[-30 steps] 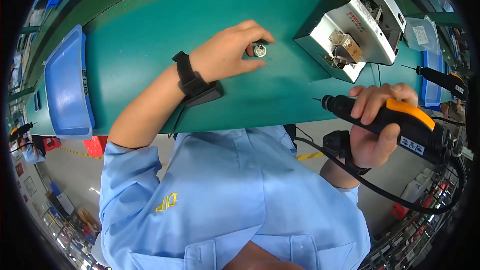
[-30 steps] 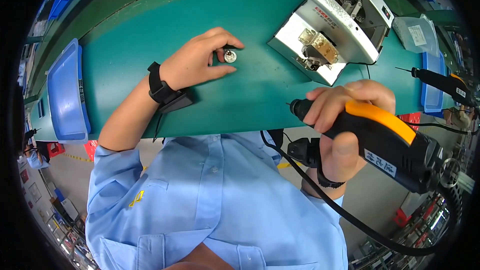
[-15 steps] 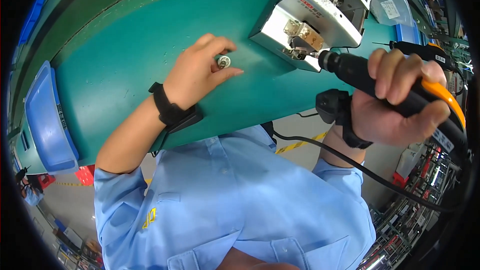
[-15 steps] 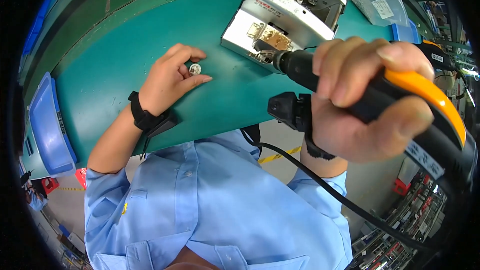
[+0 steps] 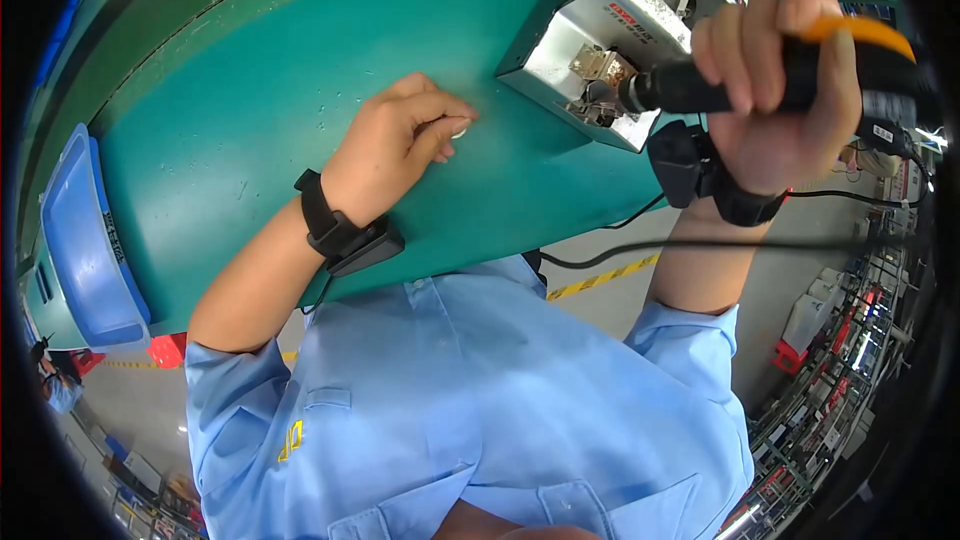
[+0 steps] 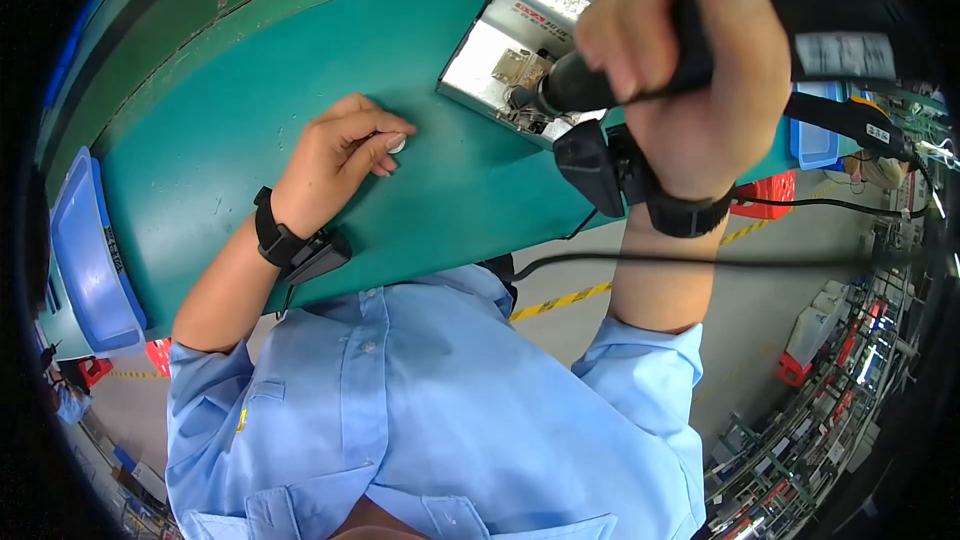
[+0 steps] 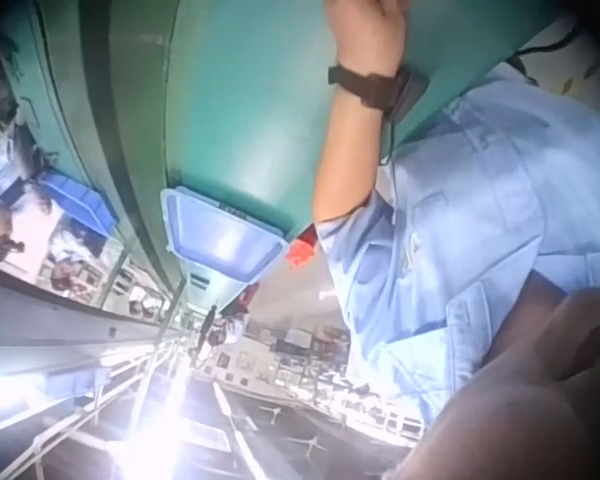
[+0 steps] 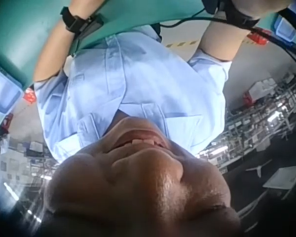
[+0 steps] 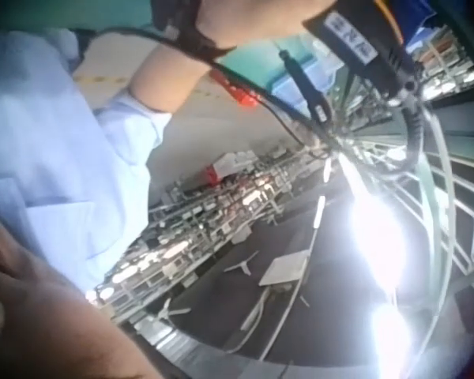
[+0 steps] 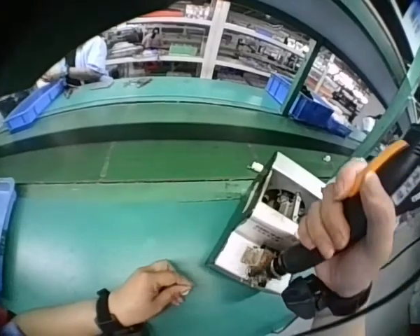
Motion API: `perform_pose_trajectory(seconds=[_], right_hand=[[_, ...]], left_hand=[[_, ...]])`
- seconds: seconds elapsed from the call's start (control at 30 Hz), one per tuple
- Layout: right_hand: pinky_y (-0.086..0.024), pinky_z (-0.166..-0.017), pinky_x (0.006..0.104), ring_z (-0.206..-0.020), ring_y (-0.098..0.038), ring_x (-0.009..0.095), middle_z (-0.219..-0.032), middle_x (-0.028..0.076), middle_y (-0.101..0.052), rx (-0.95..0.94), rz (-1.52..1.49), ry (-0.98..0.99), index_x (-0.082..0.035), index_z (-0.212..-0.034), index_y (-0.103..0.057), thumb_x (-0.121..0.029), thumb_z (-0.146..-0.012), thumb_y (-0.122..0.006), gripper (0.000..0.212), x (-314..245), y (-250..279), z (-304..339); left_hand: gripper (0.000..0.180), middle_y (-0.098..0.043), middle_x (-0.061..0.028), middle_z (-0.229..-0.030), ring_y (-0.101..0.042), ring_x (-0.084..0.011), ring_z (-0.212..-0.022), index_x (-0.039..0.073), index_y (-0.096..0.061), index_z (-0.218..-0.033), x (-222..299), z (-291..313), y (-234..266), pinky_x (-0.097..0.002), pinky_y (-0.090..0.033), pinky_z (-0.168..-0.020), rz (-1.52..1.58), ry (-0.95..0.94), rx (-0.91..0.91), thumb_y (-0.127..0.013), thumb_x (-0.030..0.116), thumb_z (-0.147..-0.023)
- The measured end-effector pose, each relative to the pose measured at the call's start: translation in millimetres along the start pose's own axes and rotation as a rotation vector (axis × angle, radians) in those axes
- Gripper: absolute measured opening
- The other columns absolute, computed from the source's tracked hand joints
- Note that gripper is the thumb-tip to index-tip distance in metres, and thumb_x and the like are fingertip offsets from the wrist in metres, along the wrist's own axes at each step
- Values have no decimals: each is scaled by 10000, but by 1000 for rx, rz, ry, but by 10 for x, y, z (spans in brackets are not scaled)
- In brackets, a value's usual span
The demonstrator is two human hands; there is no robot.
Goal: The person picks up a small component from the table, places it into a machine, and uses a power screwdriver on it before placing it back on the table.
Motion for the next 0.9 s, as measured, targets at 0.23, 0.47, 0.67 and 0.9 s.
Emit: perform_pose_trajectory(seconds=[0.23, 0.47, 0.67, 0.9], right_hand=[[-392, -488, 305, -456, -424, 129, -568, 30, -442, 440, -100, -25, -30, -976, -492, -359, -939, -473, 332, 272, -132, 190], [-345, -554, 273, -529, -407, 101, -611, -14, -411, 115, 88, 198, -43, -1078, -510, -424, -959, -381, 419, 348, -676, 146], [-348, -506, 281, -490, -403, 112, -596, 1, -420, 194, 203, 135, -41, -1056, -492, -432, -956, -384, 417, 541, -695, 94], [-355, -504, 273, -481, -407, 116, -580, 9, -429, 102, 205, 53, -53, -984, -464, -392, -950, -427, 343, 618, -815, 62]], left_hand=[[190, -583, -98, -887, -613, -193, -684, 35, -659, -970, 72, 16, 29, -291, -507, -621, -129, -181, 18, -681, 18, -782], [210, -595, -102, -858, -606, -232, -705, 58, -673, -948, 61, 24, 43, -319, -502, -639, -170, -142, 19, -713, 32, -743], [199, -595, -108, -846, -605, -250, -717, 56, -675, -939, 46, 21, 29, -338, -499, -650, -182, -81, 9, -713, 42, -744], [173, -598, -121, -860, -616, -279, -762, 44, -670, -918, 85, 23, 33, -367, -501, -695, -207, -113, 2, -695, 40, -747]])
Point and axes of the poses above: each hand's wrist, its own z-axis away from the middle knuckle, its own y-axis out of the back of the hand, x = y × z, the point moved 7 cm from there along -z, towards the middle knuckle
